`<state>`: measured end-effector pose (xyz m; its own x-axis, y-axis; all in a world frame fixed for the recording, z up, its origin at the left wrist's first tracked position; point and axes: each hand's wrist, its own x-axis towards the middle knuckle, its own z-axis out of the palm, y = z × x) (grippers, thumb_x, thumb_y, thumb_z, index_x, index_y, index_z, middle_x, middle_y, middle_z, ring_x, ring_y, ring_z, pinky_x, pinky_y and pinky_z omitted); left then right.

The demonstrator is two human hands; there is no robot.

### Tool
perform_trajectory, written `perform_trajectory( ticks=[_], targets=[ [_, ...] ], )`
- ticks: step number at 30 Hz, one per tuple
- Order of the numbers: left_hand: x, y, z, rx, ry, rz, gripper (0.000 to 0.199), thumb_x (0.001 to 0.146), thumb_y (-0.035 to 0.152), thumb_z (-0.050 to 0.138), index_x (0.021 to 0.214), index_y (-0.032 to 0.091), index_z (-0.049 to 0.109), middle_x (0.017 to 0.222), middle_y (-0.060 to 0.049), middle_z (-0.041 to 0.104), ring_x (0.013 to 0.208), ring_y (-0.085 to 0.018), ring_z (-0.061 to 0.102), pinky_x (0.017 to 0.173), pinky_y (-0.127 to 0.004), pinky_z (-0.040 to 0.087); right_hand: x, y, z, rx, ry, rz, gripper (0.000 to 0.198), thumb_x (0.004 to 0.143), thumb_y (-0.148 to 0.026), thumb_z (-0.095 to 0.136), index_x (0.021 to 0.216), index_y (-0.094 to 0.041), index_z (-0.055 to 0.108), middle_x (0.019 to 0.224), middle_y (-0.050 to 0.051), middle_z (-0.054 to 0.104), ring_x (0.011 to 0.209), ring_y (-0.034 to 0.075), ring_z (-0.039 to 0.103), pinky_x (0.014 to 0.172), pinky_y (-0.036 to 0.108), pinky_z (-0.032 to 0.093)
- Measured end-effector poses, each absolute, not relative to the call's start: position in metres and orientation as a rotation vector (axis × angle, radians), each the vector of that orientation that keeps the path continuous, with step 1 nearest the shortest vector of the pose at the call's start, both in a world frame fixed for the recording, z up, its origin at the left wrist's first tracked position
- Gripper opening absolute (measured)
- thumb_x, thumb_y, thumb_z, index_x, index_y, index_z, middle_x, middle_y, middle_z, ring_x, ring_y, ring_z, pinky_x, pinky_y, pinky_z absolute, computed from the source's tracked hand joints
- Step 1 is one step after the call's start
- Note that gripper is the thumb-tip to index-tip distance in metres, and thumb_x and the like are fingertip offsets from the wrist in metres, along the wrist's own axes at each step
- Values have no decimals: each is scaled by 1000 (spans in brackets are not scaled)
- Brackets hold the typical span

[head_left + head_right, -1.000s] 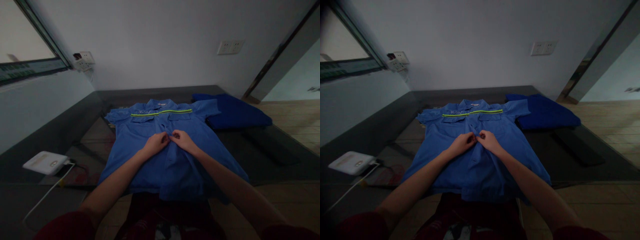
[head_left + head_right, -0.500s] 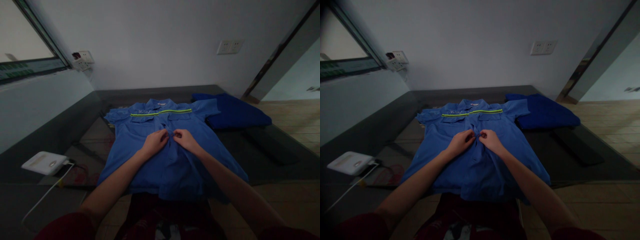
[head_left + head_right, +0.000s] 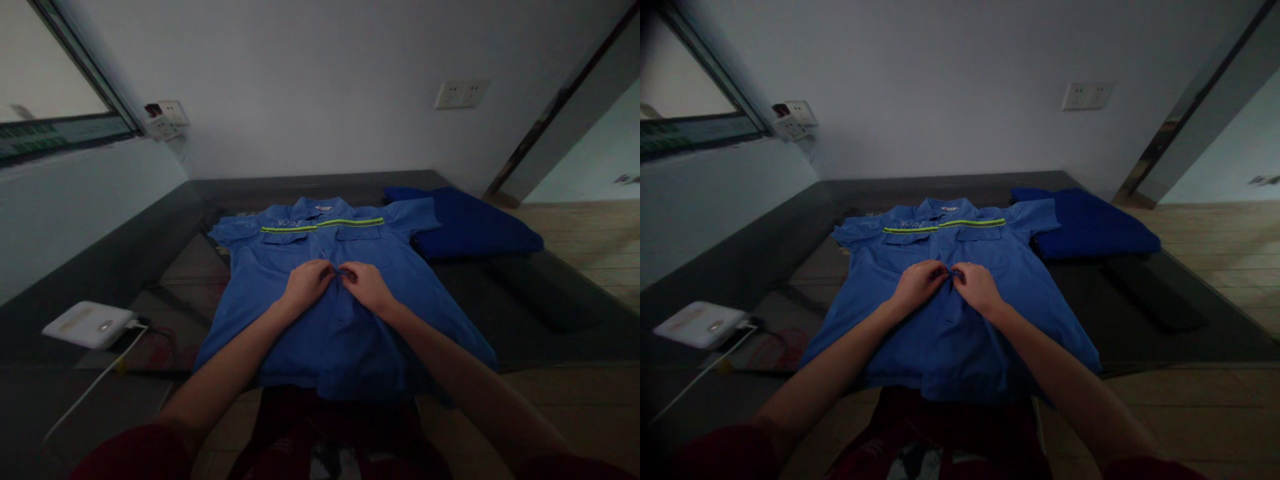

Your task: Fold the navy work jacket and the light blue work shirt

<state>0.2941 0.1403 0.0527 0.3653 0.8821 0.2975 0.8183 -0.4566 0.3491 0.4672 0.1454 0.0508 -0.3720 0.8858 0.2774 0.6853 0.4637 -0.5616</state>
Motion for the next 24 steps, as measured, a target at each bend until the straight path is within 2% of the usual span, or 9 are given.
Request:
perform_trajectory(
  ticks=[9, 14, 18, 21, 24],
  targets=[
    [295, 139, 56, 2414, 1557, 727, 9, 85, 25, 55, 86, 21, 63, 86, -2, 68, 75, -16, 61, 65, -23, 41, 469, 150, 44, -1221, -2070, 632, 27, 79, -11, 55, 100, -16, 71, 94, 9, 72, 80, 21, 66, 75, 31, 49],
    [295, 140, 56, 2387, 1552, 789, 9, 85, 25, 55, 85, 20, 63, 82, -2, 67, 74, -16, 60, 66, -23, 42, 470, 153, 42, -1149, -1995, 828, 23, 80, -17, 55, 97, -15, 71, 78, 6, 70, 68, 18, 64, 66, 28, 49],
    [295, 142, 56, 2316, 1535, 840, 11, 83, 19, 52, 81, 19, 63, 78, -1, 67, 73, -15, 61, 69, -23, 44, 471, 157, 44, -1051, -1884, 1054, 27, 89, -26, 44, 95, -16, 69, 64, 1, 63, 56, 13, 58, 57, 24, 48],
    [294, 143, 57, 2267, 1513, 841, 12, 81, 18, 52, 79, 18, 63, 77, -1, 68, 72, -15, 61, 69, -23, 44, 472, 160, 44, -1033, -1795, 1095, 23, 86, -25, 48, 96, -16, 66, 67, 0, 62, 57, 12, 59, 58, 24, 49],
    [293, 145, 56, 2239, 1493, 843, 12, 80, 19, 52, 80, 18, 64, 78, -1, 68, 73, -15, 62, 69, -23, 45, 473, 161, 42, -1080, -1806, 991, 14, 80, -22, 57, 91, -17, 65, 72, 1, 64, 62, 13, 60, 61, 25, 49]
  ],
)
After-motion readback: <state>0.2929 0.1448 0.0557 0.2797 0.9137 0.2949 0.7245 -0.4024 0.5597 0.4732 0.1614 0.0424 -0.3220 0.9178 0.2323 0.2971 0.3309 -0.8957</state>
